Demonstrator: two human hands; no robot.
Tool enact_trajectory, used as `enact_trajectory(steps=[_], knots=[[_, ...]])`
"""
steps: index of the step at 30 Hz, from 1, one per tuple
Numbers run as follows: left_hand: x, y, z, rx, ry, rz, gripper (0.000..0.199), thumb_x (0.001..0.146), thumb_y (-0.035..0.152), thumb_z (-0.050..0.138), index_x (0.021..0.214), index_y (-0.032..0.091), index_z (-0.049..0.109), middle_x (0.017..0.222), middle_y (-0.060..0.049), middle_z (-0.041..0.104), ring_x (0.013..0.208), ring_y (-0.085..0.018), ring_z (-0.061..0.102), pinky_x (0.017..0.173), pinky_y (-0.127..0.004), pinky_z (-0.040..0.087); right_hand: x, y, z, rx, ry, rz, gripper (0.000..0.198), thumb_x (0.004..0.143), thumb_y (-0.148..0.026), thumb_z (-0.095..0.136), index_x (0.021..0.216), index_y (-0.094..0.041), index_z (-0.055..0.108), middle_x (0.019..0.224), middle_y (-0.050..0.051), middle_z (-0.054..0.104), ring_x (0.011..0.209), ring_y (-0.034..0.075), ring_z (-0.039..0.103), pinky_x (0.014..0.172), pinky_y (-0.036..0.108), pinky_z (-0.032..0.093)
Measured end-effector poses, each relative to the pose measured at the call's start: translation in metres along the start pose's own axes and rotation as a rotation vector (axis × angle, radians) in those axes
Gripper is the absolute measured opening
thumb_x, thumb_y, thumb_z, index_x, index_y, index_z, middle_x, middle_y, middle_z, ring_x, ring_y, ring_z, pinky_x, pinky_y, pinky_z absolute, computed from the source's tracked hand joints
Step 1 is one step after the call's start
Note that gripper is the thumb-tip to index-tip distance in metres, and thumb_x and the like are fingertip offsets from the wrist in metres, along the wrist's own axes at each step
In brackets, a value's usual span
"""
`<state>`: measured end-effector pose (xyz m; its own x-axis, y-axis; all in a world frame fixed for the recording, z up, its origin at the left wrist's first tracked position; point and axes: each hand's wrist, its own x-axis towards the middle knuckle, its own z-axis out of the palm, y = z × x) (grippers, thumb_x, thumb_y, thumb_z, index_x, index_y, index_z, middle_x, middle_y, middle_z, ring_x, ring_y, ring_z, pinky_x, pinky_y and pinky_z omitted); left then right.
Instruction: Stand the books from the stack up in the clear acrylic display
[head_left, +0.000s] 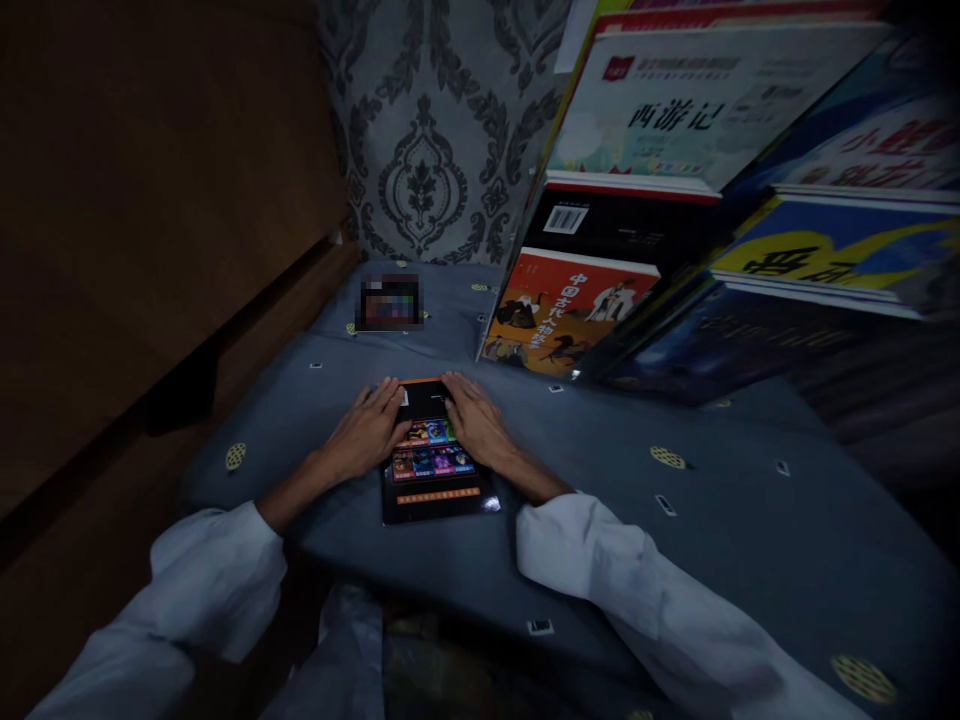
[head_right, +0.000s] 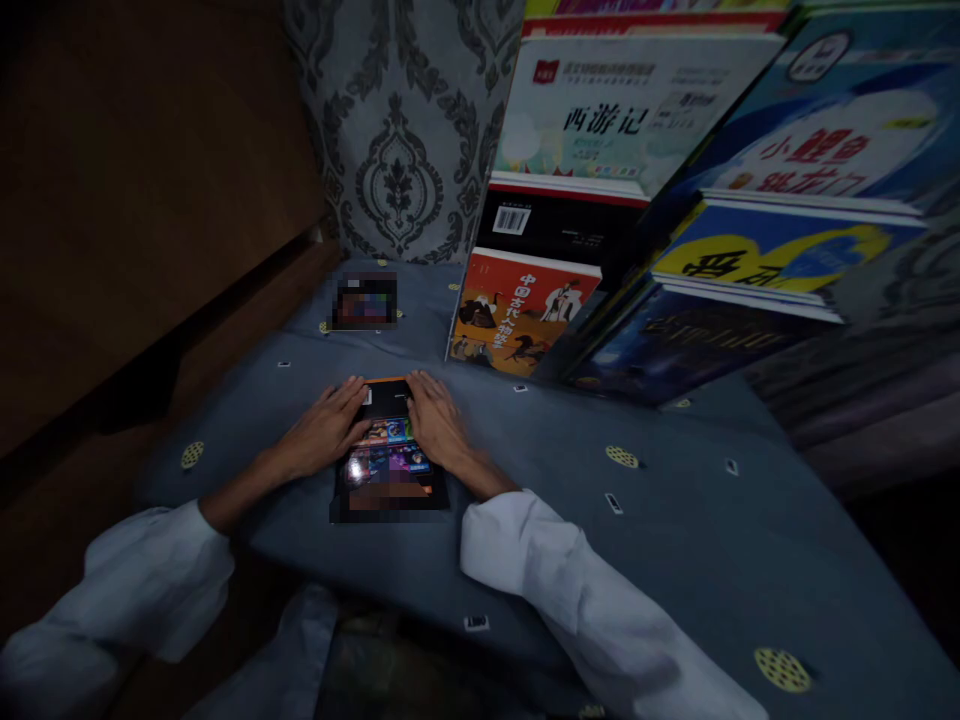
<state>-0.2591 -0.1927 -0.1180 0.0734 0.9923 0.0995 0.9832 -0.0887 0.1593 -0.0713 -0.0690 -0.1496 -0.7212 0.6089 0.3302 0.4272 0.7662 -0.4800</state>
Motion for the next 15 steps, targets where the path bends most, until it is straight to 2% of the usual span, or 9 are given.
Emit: enact_trajectory(steps=[8, 11, 15], knots=[[0.016, -0.002, 0.001, -0.013, -0.073, 0.061, 0.062, 0.102, 0.045, 0.038, 0.15, 0.006, 0.034, 0.16, -0.02, 0.027, 0.151, -0.028, 0.021, 0.123, -0.045, 0.02, -0.001, -0.006, -0.001, -0.034, 0.011, 0.004, 0.051, 0.095, -0.015, 0.033, 0.143, -0.01, 0.047, 0.147, 0.017, 0.053, 0.142, 0.027, 0.043, 0.117, 0.051, 0.035], [0.013, -0.003, 0.0, -0.059, -0.079, 0.118, 0.058, 0.103, 0.043, 0.036, 0.151, 0.01, 0.033, 0.161, -0.017, 0.027, 0.152, -0.024, 0.018, 0.123, -0.044, 0.017, -0.001, -0.007, -0.002, -0.044, 0.015, -0.006, 0.05, 0.096, -0.016, 0.033, 0.143, -0.012, 0.047, 0.146, 0.016, 0.054, 0.141, 0.026, 0.043, 0.117, 0.05, 0.035], [0.009, -0.005, -0.002, -0.097, -0.119, 0.16, 0.056, 0.104, 0.043, 0.033, 0.152, 0.015, 0.032, 0.162, -0.012, 0.025, 0.153, -0.021, 0.015, 0.124, -0.042, 0.014, 0.0, -0.008, -0.002, -0.074, -0.016, 0.001, 0.049, 0.096, -0.015, 0.033, 0.14, -0.007, 0.051, 0.148, 0.018, 0.051, 0.143, 0.027, 0.041, 0.118, 0.051, 0.033]])
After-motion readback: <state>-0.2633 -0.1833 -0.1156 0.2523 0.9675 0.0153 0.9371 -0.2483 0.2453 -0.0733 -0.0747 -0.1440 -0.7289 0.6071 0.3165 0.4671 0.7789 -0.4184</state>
